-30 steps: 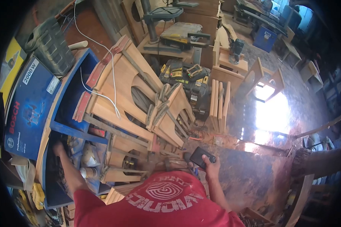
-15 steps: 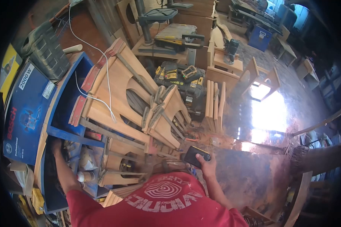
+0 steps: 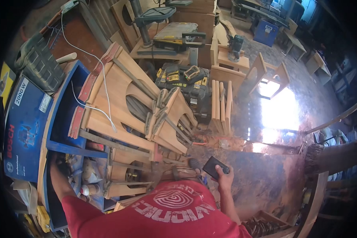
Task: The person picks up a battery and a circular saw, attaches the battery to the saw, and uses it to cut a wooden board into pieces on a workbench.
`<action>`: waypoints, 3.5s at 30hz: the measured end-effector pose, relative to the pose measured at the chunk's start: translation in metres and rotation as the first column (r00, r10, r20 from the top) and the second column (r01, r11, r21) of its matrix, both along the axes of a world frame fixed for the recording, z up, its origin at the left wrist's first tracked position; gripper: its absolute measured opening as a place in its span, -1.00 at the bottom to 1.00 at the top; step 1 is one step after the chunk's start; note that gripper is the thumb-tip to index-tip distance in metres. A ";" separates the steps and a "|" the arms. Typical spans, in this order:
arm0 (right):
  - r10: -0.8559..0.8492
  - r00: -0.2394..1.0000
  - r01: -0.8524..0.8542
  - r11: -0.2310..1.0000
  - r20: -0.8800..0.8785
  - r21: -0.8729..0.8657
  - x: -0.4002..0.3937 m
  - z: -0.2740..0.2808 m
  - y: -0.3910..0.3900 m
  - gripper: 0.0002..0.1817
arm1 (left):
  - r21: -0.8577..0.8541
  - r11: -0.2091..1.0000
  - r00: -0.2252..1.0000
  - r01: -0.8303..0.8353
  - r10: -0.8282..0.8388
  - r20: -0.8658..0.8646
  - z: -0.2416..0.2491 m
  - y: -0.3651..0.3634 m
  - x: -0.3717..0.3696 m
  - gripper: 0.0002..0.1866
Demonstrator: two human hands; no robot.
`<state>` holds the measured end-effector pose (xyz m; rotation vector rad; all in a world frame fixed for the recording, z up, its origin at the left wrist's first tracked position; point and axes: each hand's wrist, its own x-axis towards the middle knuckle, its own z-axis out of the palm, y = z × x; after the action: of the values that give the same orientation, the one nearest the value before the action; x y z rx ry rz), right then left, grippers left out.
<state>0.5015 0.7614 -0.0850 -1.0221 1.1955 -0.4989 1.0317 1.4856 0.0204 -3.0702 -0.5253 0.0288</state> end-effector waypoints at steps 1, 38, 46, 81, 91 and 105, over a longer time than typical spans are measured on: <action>0.002 1.000 -0.002 1.000 -0.005 -0.003 -0.001 0.000 0.002 -0.39 | -0.004 1.000 1.000 0.009 -0.009 0.000 0.001 -0.001 0.000 -0.15; 0.705 0.683 -0.702 0.706 0.191 -0.096 0.145 -0.002 0.027 -0.55 | -0.140 -0.817 0.829 0.559 0.556 0.062 0.013 -0.146 -0.296 -0.33; 0.768 0.577 -0.783 0.617 0.277 -0.079 0.146 -0.007 0.032 -0.45 | 0.162 -0.859 0.697 0.486 0.493 0.521 0.079 -0.187 -0.339 -0.24; 0.595 0.322 -0.944 0.260 0.736 0.202 0.154 -0.029 0.056 -0.26 | -0.966 0.122 0.745 0.228 0.616 0.254 0.039 -0.123 -0.140 -0.46; 0.647 0.260 -0.965 0.192 0.716 0.177 0.158 -0.011 0.093 -0.31 | -0.552 0.650 0.568 0.522 0.218 0.794 0.098 -0.155 -0.202 -0.47; 0.736 -0.373 -0.927 -0.314 0.565 -0.203 0.309 0.045 0.343 -0.31 | -0.099 0.725 0.537 0.681 -0.403 0.741 0.090 -0.205 -0.255 -0.45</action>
<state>0.8102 1.1043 -0.0396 -1.0373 -0.4563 0.8769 0.7770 1.2805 0.1102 -3.3598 0.6150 -1.1943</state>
